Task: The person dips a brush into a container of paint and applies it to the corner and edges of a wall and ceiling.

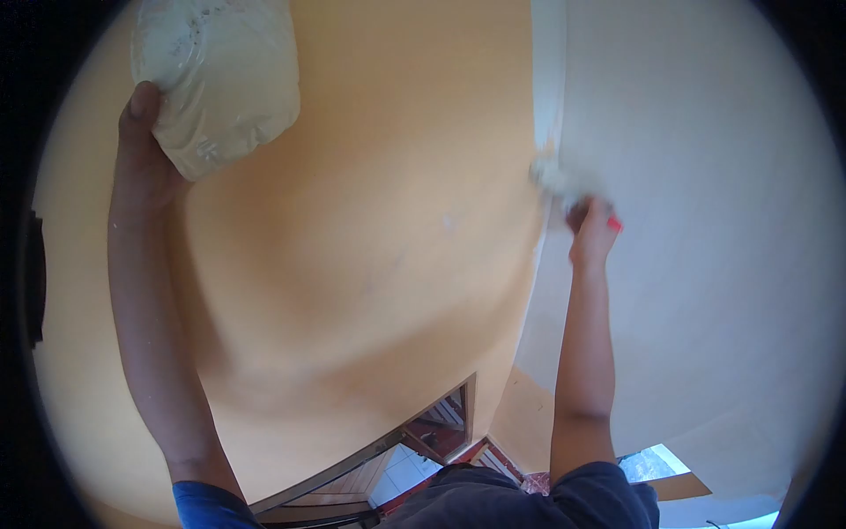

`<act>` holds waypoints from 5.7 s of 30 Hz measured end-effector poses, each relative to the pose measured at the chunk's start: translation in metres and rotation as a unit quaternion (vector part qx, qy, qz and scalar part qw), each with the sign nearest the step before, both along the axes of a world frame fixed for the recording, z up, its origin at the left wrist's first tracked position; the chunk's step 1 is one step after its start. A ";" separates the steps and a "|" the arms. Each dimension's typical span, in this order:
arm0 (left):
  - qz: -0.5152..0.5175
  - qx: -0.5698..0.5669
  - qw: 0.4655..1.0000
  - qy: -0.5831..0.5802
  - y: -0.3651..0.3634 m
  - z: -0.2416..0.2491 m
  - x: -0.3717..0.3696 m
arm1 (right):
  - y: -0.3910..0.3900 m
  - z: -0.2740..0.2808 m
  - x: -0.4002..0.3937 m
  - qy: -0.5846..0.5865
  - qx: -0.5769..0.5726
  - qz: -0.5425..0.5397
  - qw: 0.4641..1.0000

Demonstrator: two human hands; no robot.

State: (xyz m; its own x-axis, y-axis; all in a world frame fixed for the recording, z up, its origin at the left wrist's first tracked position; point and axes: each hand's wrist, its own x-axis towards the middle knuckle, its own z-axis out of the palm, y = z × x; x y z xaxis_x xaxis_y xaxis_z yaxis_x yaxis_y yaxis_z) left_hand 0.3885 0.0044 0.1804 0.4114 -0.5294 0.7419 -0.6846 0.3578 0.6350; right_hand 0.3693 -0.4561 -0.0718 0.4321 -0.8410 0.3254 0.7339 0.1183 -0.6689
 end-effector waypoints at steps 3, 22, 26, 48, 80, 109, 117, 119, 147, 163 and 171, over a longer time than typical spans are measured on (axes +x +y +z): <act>-0.009 -0.011 1.000 0.027 0.006 0.005 0.005 | 0.023 -0.039 -0.040 0.115 0.038 -0.008 0.993; -0.042 -0.042 0.998 0.039 0.021 0.014 0.023 | -0.004 0.114 0.002 -0.077 -0.060 -0.017 0.995; 0.023 -0.074 0.996 0.044 0.024 0.020 0.020 | 0.016 0.020 0.000 -0.001 0.013 -0.018 1.000; 0.143 -0.223 0.958 0.112 -0.032 -0.006 -0.019 | -0.009 0.129 -0.009 -0.118 0.007 0.040 0.992; 0.014 -0.090 0.993 0.078 -0.001 -0.006 -0.005 | 0.013 -0.110 -0.009 0.040 0.113 0.130 0.984; 0.111 0.008 0.993 -0.027 -0.012 0.029 -0.080 | 0.023 0.378 -0.016 -0.103 -0.133 0.036 0.985; 0.078 0.015 0.997 -0.021 -0.027 0.012 -0.053 | 0.016 0.489 0.000 -0.292 -0.086 0.039 0.952; 0.062 0.010 0.998 -0.028 -0.032 0.005 -0.048 | 0.007 0.497 0.022 -0.276 -0.075 0.024 0.958; -0.002 0.020 0.996 -0.083 -0.006 -0.008 0.005 | 0.003 -0.048 -0.003 0.089 0.118 0.034 0.988; 0.004 -0.027 0.993 -0.116 -0.003 -0.005 0.023 | 0.005 0.026 0.003 0.138 0.056 -0.040 0.988; 0.011 -0.067 0.988 -0.139 0.013 -0.016 0.019 | 0.016 -0.048 0.000 0.008 0.066 0.003 0.998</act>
State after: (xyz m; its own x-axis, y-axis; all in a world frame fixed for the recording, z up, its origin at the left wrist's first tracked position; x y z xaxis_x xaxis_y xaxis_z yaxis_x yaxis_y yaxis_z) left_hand 0.4075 0.0171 0.1644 0.1921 -0.4124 0.8905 -0.8351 0.4080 0.3690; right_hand 0.3691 -0.4396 -0.1196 0.4415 -0.8736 0.2046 0.7220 0.2105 -0.6590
